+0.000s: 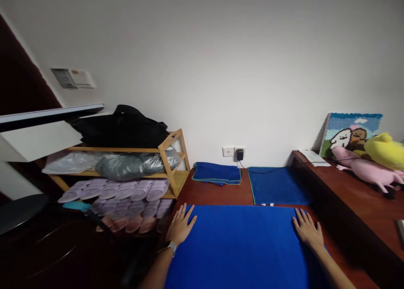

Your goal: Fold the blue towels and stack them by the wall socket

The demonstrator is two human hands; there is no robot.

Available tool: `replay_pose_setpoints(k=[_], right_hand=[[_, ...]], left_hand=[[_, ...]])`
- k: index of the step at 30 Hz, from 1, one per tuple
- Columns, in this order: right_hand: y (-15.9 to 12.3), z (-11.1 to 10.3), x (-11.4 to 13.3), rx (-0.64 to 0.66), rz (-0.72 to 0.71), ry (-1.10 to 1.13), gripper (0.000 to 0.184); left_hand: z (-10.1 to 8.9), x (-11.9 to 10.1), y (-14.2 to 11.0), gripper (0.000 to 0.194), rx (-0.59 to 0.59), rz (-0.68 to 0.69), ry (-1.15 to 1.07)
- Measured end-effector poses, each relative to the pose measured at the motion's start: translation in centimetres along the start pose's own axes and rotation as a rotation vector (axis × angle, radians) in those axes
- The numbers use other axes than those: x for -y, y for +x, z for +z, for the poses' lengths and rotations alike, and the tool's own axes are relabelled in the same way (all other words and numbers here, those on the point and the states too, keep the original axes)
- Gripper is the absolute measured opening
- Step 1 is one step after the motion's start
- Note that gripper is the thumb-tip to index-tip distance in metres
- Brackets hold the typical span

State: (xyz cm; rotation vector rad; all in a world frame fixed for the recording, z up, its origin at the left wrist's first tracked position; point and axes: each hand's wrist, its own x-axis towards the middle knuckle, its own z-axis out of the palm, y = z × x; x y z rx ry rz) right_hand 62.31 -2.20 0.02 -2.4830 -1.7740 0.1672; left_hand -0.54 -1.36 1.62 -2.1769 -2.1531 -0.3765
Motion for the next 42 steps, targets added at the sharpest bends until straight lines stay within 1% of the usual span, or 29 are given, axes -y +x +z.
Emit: replay_pose_setpoints(k=[1, 2, 3, 4, 5, 6, 8, 10, 11, 12, 13, 14, 15, 16, 18, 21, 23, 25, 27, 29, 31, 33, 35, 37, 39, 40, 41, 42], right_hand=[[-0.2, -0.4, 0.7, -0.011, 0.012, 0.019, 0.073], [-0.5, -0.9, 2.0, -0.036, 0.015, 0.033, 0.072], [-1.1, -1.3, 3.8, -0.070, -0.003, 0.044, 0.072], [-1.9, -1.7, 6.3, -0.108, -0.044, 0.053, 0.072], [-3.0, -2.0, 9.4, -0.160, -0.128, 0.060, 0.073], [-4.4, -2.2, 12.9, -0.153, -0.242, 0.079, 0.075], [-7.5, -2.1, 20.5, -0.111, -0.467, 0.157, 0.072], [-10.3, -1.6, 27.1, -0.033, -0.642, 0.219, 0.069], [-11.3, -1.3, 29.6, 0.013, -0.694, 0.234, 0.069], [-11.9, -1.0, 31.2, 0.050, -0.710, 0.238, 0.068], [-12.2, -0.8, 32.0, 0.078, -0.708, 0.233, 0.068], [-12.1, -0.7, 32.0, 0.093, -0.685, 0.219, 0.067], [-11.7, -0.6, 31.3, 0.097, -0.647, 0.197, 0.067], [-11.1, -0.6, 29.9, 0.092, -0.603, 0.170, 0.067], [-9.3, -0.7, 25.7, 0.066, -0.500, 0.105, 0.067], [-6.3, -1.0, 17.6, 0.031, -0.353, 0.009, 0.067], [-4.3, -1.2, 12.3, 0.047, -0.259, -0.052, 0.068], [-2.4, -1.3, 7.7, 0.062, -0.164, -0.094, 0.070], [-0.9, -1.3, 4.0, 0.061, -0.071, -0.103, 0.072], [0.2, -1.0, 1.5, 0.056, -0.003, -0.090, 0.074], [0.8, -0.7, 0.0, 0.056, 0.025, -0.074, 0.076], [1.1, -0.4, -0.6, 0.059, 0.023, -0.068, 0.077], [1.3, -0.6, -0.9, 0.077, 0.014, -0.075, 0.077], [1.5, -1.1, -0.5, 0.096, 0.029, -0.088, 0.076], [1.4, -2.0, 1.1, 0.072, 0.052, -0.105, 0.073], [1.2, -2.3, 2.5, 0.031, 0.044, -0.110, 0.071], [0.8, -2.7, 4.5, -0.023, 0.009, -0.110, 0.070], [0.1, -2.9, 6.9, -0.080, -0.051, -0.103, 0.068]], left_hand=[[0.0, -0.1, 0.0, 0.064, -0.004, 0.000, 0.000], [0.0, -0.2, -0.1, 0.064, -0.007, -0.001, 0.001], [0.0, -0.3, -0.1, 0.063, -0.009, -0.004, 0.004], [-0.1, -0.4, -0.1, 0.063, -0.008, -0.007, 0.007], [-0.1, -0.4, -0.1, 0.064, -0.005, -0.008, 0.009], [-0.1, -0.5, -0.1, 0.064, 0.000, -0.008, 0.008], [-0.2, -0.5, -0.2, 0.065, 0.007, -0.010, -0.002], [-0.1, -0.5, -0.1, 0.065, 0.006, -0.011, -0.016], [0.0, -0.5, -0.1, 0.065, 0.003, -0.013, -0.021], [0.0, -0.4, -0.1, 0.065, 0.000, -0.015, -0.023], [0.1, -0.4, -0.1, 0.064, -0.001, -0.018, -0.022], [0.1, -0.3, -0.1, 0.064, 0.000, -0.019, -0.021], [0.1, -0.3, -0.1, 0.064, 0.001, -0.018, -0.020], [0.2, -0.2, -0.1, 0.064, 0.002, -0.016, -0.020], [0.1, -0.2, 0.0, 0.065, 0.007, -0.013, -0.020], [0.2, -0.2, 0.2, 0.066, 0.009, -0.020, -0.019], [0.2, -0.1, 0.3, 0.065, 0.003, -0.020, -0.020], [0.3, 0.0, 0.4, 0.065, 0.002, -0.021, -0.025], [0.5, 0.1, 0.5, 0.065, 0.008, -0.027, -0.029], [0.6, 0.2, 0.6, 0.066, 0.014, -0.031, -0.029], [0.7, 0.3, 0.6, 0.065, 0.010, -0.031, -0.026], [0.6, 0.2, 0.6, 0.065, 0.003, -0.028, -0.023], [0.3, 0.1, 0.5, 0.064, 0.006, -0.024, -0.019], [-0.1, -0.1, 0.3, 0.064, 0.017, -0.018, -0.020], [-0.4, -0.3, 0.2, 0.065, 0.024, -0.019, -0.024], [-0.5, -0.4, 0.1, 0.065, 0.025, -0.022, -0.025], [-0.6, -0.5, 0.1, 0.065, 0.027, -0.026, -0.026], [-0.7, -0.6, 0.1, 0.065, 0.031, -0.031, -0.025]])
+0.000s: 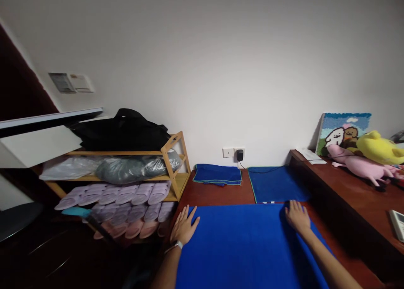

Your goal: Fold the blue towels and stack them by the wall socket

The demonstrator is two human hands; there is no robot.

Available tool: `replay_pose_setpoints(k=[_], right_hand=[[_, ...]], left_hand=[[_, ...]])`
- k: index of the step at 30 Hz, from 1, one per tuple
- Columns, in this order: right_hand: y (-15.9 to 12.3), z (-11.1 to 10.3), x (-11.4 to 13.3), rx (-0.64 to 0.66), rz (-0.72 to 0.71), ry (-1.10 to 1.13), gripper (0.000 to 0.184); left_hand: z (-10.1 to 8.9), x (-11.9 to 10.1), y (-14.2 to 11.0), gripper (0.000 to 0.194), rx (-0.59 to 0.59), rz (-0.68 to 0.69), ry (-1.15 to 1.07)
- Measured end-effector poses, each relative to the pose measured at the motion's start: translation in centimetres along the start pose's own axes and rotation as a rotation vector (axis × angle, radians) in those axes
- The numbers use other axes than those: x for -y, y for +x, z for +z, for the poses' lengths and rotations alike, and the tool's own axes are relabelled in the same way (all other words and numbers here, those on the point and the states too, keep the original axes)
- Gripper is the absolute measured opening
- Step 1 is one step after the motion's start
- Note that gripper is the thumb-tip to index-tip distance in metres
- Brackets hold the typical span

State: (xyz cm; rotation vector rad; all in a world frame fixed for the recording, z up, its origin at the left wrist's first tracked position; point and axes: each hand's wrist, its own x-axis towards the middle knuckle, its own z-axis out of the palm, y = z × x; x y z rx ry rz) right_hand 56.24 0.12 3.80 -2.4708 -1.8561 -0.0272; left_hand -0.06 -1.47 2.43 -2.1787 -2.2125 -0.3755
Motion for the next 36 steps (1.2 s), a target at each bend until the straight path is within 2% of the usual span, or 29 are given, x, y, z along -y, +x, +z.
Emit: replay_pose_setpoints(k=[2, 4, 6, 8, 9, 11, 13, 20, 22, 24, 27, 31, 34, 36], right_hand=[[-1.7, -0.8, 6.1, -0.082, -0.190, 0.064, 0.066], [-3.9, -1.2, 12.8, -0.039, -0.385, 0.176, 0.066], [-6.1, -1.3, 18.4, 0.037, -0.545, 0.283, 0.067], [-7.5, -1.2, 21.7, 0.109, -0.605, 0.329, 0.068], [-7.7, -1.1, 22.3, 0.129, -0.611, 0.338, 0.068], [-7.6, -0.9, 21.3, 0.137, -0.585, 0.337, 0.067], [-6.8, -0.6, 18.0, 0.117, -0.532, 0.317, 0.067], [-2.3, 1.6, 0.2, 0.066, -0.277, 0.140, 0.067], [-0.9, 2.3, -3.8, 0.078, -0.183, 0.094, 0.068], [0.2, 2.9, -6.7, 0.081, -0.105, 0.078, 0.069], [1.0, 3.5, -8.8, 0.061, -0.061, 0.083, 0.070], [0.9, 2.7, -8.8, 0.097, -0.064, 0.056, 0.071], [0.4, 0.8, -6.8, 0.102, -0.004, -0.003, 0.068], [-0.4, -0.6, -3.8, 0.019, 0.010, -0.023, 0.067]], left_hand=[[-0.1, -0.1, 0.0, 0.065, 0.012, -0.003, 0.003], [-0.2, -0.1, 0.0, 0.066, 0.018, 0.000, 0.001], [0.0, 0.1, 0.0, 0.065, 0.010, 0.007, -0.003], [0.2, 0.3, 0.1, 0.065, -0.001, 0.009, 0.000], [0.4, 0.4, 0.2, 0.064, -0.005, 0.010, 0.004], [0.8, 0.6, 0.3, 0.064, -0.013, 0.013, 0.012], [1.0, 0.7, 0.5, 0.064, -0.023, 0.013, 0.018], [1.4, 1.0, 0.8, 0.065, -0.024, 0.012, 0.011], [1.6, 1.2, 0.9, 0.066, -0.040, 0.012, 0.011], [1.8, 1.3, 1.0, 0.067, -0.056, 0.008, 0.010], [1.9, 1.5, 1.1, 0.068, -0.060, 0.007, 0.004], [1.7, 1.4, 1.1, 0.067, -0.048, 0.009, 0.001], [1.6, 1.3, 1.0, 0.068, -0.038, 0.009, 0.002], [1.6, 1.2, 0.9, 0.068, -0.040, 0.013, -0.002]])
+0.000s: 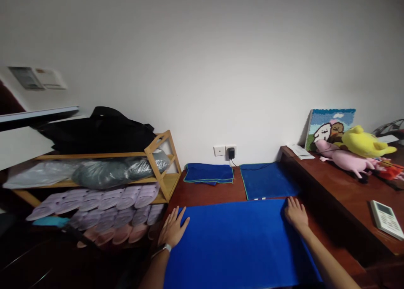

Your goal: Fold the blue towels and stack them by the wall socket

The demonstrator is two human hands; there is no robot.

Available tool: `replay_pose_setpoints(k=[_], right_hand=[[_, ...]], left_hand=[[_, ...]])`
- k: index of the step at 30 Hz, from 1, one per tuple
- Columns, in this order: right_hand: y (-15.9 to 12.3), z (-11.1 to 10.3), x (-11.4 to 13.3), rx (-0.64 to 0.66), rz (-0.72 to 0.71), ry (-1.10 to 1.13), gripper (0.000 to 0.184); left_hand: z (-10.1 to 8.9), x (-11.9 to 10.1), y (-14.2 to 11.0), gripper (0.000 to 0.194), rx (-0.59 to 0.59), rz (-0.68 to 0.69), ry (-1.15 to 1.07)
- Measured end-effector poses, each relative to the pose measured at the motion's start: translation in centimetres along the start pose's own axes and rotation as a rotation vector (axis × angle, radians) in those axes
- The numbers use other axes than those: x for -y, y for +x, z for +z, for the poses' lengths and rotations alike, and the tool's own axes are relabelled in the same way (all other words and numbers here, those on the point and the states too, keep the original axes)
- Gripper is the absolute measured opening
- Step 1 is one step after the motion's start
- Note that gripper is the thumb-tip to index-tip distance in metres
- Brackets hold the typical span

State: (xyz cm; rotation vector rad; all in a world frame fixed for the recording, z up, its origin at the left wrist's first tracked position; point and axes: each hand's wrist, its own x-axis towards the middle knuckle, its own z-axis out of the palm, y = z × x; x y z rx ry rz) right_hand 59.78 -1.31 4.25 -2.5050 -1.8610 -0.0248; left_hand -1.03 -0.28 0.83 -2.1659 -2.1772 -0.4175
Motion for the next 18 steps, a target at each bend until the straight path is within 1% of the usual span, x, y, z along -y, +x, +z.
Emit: replay_pose_setpoints(k=[1, 2, 3, 5, 7, 8, 9, 10, 11, 12, 13, 14, 16, 18], right_hand=[[-0.6, -0.7, 2.1, -0.052, -0.031, 0.012, 0.067], [-1.3, -1.3, 4.7, -0.097, -0.093, 0.044, 0.067], [-2.1, -1.7, 7.5, -0.114, -0.189, 0.100, 0.066], [-4.2, -2.2, 13.7, -0.078, -0.396, 0.245, 0.063], [-6.2, -2.2, 19.3, -0.005, -0.564, 0.344, 0.064], [-7.2, -2.0, 21.5, 0.029, -0.631, 0.374, 0.065], [-7.9, -1.8, 23.2, 0.064, -0.676, 0.393, 0.066], [-8.3, -1.5, 24.2, 0.090, -0.705, 0.403, 0.066], [-8.6, -1.3, 24.6, 0.108, -0.718, 0.406, 0.066], [-8.5, -1.1, 24.4, 0.120, -0.713, 0.401, 0.066], [-8.3, -0.9, 23.6, 0.126, -0.694, 0.388, 0.066], [-7.8, -0.7, 22.3, 0.125, -0.665, 0.371, 0.066], [-6.6, -0.3, 18.6, 0.115, -0.585, 0.327, 0.067], [-5.1, 0.2, 13.8, 0.097, -0.486, 0.277, 0.068]], left_hand=[[0.0, 0.0, 0.0, 0.068, -0.005, 0.001, -0.002], [0.1, 0.0, 0.0, 0.067, -0.009, 0.000, -0.003], [0.1, -0.1, 0.0, 0.067, -0.011, -0.002, -0.002], [0.2, -0.1, 0.0, 0.067, -0.011, -0.006, 0.003], [0.2, -0.1, 0.0, 0.067, -0.006, -0.012, 0.005], [0.1, -0.1, 0.0, 0.067, -0.004, -0.014, 0.005], [0.1, -0.1, 0.0, 0.067, -0.003, -0.015, 0.005], [0.1, -0.1, 0.0, 0.067, -0.003, -0.017, 0.006], [0.0, -0.1, -0.1, 0.066, -0.004, -0.017, 0.007], [0.0, -0.1, -0.1, 0.066, -0.007, -0.015, 0.009], [0.0, -0.1, -0.1, 0.066, -0.009, -0.013, 0.011], [-0.1, -0.1, -0.1, 0.066, -0.009, -0.008, 0.014], [-0.1, -0.1, 0.0, 0.066, -0.005, -0.002, 0.019], [0.0, 0.0, 0.1, 0.067, 0.000, -0.007, 0.026]])
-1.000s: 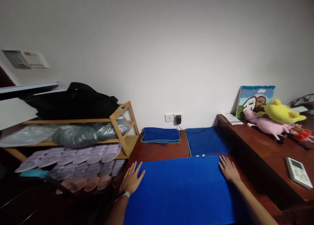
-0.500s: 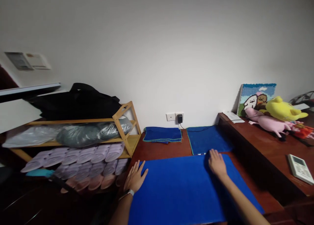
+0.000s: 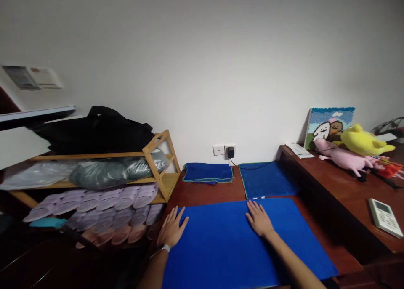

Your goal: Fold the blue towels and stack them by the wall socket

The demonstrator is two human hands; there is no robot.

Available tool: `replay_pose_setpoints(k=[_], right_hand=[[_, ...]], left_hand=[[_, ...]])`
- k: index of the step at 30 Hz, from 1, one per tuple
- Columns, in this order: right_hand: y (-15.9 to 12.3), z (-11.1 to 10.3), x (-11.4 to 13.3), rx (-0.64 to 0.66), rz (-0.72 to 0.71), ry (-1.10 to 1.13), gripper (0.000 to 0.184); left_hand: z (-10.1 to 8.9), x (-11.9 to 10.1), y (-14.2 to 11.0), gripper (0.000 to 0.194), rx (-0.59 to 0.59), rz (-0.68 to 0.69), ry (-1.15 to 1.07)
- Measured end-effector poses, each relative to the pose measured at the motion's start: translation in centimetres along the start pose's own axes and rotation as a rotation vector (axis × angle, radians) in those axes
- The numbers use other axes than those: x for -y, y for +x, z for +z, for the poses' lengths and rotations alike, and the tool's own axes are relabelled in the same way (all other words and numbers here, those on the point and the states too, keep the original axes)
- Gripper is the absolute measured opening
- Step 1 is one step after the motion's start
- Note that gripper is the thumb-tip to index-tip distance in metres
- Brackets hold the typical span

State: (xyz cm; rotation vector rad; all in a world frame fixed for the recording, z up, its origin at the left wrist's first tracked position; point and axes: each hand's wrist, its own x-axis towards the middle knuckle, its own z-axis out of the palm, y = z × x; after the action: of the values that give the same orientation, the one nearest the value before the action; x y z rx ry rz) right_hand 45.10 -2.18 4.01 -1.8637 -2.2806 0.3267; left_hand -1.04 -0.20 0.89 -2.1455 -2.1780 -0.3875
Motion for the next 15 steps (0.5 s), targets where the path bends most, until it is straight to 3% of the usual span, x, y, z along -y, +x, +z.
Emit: replay_pose_setpoints(k=[4, 7, 10, 15], right_hand=[[-1.9, -1.6, -9.9, -0.023, 0.223, -0.113, 0.068], [-2.7, -2.4, -15.5, -0.020, 0.358, -0.161, 0.070], [-2.9, -2.5, -18.5, -0.017, 0.406, -0.159, 0.073], [-2.6, -1.2, -19.7, -0.048, 0.391, -0.160, 0.074]], left_hand=[[0.2, 0.2, 0.2, 0.068, 0.001, -0.004, 0.005], [0.3, 0.3, 0.2, 0.067, -0.004, -0.003, 0.002], [0.2, 0.3, 0.3, 0.068, 0.012, -0.012, 0.000], [-0.8, 0.9, 0.7, 0.069, 0.138, -0.038, -0.035]])
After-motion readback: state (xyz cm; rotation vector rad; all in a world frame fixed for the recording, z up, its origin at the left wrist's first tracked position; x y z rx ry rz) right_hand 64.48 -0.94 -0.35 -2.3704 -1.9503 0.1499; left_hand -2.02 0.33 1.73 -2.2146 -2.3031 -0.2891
